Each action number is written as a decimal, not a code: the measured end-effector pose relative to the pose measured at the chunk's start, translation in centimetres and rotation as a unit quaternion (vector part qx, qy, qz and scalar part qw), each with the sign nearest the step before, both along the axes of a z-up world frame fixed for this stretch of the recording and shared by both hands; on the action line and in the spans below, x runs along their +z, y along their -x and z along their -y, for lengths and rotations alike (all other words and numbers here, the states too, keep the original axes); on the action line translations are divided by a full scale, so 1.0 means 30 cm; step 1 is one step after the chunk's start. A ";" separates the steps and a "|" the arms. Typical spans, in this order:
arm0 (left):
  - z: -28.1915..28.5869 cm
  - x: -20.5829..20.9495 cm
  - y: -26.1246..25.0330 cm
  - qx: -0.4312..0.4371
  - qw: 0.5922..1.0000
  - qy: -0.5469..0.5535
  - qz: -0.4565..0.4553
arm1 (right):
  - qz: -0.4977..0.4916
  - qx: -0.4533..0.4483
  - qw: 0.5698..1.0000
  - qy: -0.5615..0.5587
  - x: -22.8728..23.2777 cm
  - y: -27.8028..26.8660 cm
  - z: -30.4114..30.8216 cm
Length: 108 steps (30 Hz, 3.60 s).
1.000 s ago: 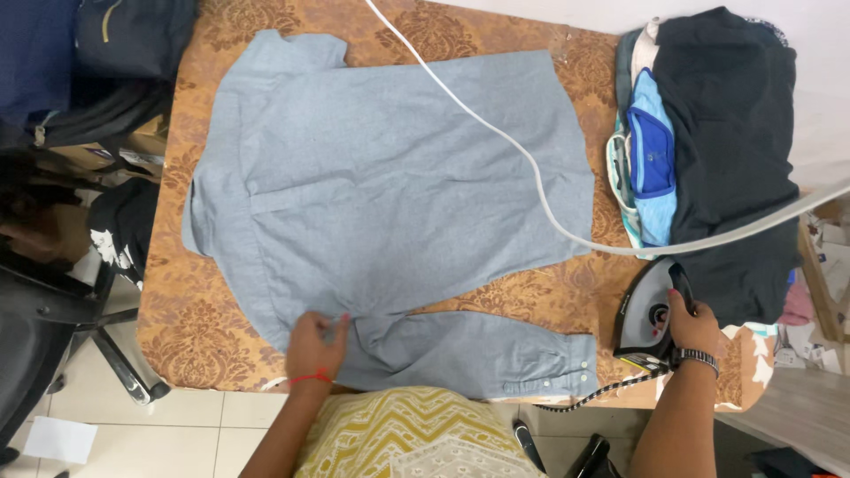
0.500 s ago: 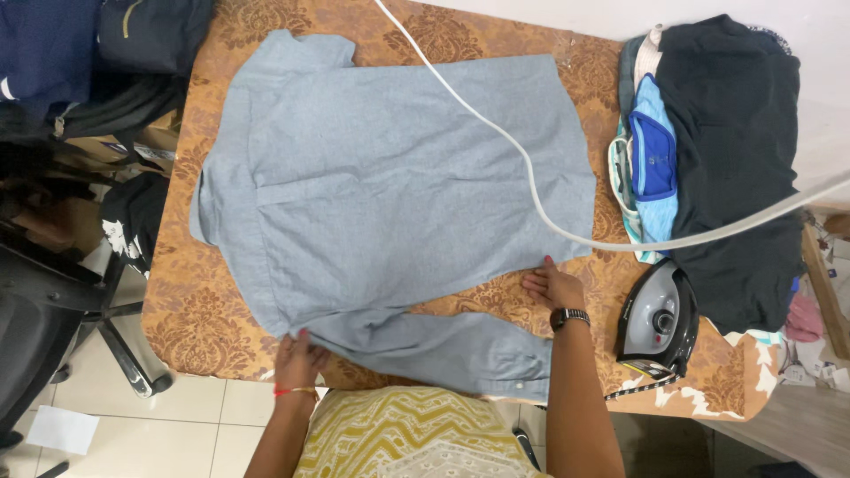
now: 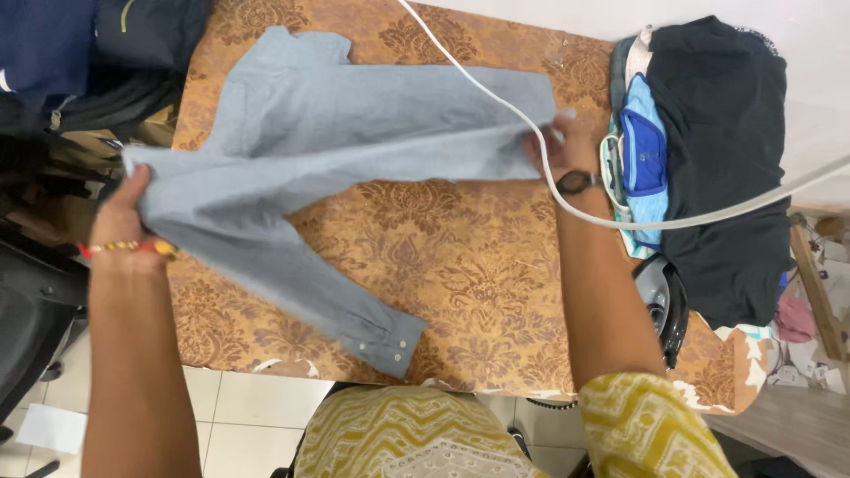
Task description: The person irons a black t-shirt, then a grey button-up shirt, and finally a black graphic t-shirt on a patterned table. They smooth each garment with one hand while moving the iron with the other, folding the shirts after ironing.
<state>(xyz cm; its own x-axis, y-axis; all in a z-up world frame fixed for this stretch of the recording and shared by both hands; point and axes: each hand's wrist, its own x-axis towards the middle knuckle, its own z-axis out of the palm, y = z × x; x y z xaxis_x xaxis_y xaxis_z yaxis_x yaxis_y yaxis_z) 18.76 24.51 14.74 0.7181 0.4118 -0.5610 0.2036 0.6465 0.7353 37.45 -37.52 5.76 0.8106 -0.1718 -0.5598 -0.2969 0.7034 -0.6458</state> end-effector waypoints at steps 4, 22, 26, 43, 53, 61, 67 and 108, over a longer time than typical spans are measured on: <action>-0.096 0.197 0.004 -0.074 0.963 -0.079 0.247 | 0.242 0.061 0.964 0.096 0.487 -0.024 0.010; 0.168 -0.427 0.767 -0.356 0.663 -0.576 -0.319 | 0.033 0.150 0.541 0.827 0.036 1.031 0.156; 0.343 -0.328 0.495 -0.213 0.666 -0.712 -0.055 | 0.063 0.171 0.571 0.800 0.015 0.901 -0.028; 0.295 -0.388 0.088 -0.162 0.651 -0.741 0.009 | 0.139 0.218 0.534 0.805 -0.094 0.239 0.014; 0.393 -0.528 -0.997 -0.253 0.745 -0.612 -0.077 | 0.289 0.264 0.634 0.667 -0.048 -0.064 -0.455; 0.666 -0.113 -0.526 -0.471 0.777 -0.347 0.231 | 0.399 0.339 0.689 0.502 0.140 -0.147 -0.583; 0.499 -0.051 -0.337 -0.581 0.768 -0.250 0.100 | 0.503 0.554 0.489 0.448 0.225 -0.040 -0.684; 0.284 -0.671 -0.766 -0.250 0.730 -0.636 -0.023 | -0.323 0.127 0.901 0.261 -0.167 0.570 -0.008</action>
<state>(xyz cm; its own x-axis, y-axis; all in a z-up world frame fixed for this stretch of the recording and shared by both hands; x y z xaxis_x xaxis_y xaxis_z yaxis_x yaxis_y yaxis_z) 41.74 15.99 -5.39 0.9494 0.3135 0.0177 0.2244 -0.7167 0.6602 20.36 -37.28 0.75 0.3955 -0.4031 -0.8253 -0.8377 0.2102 -0.5041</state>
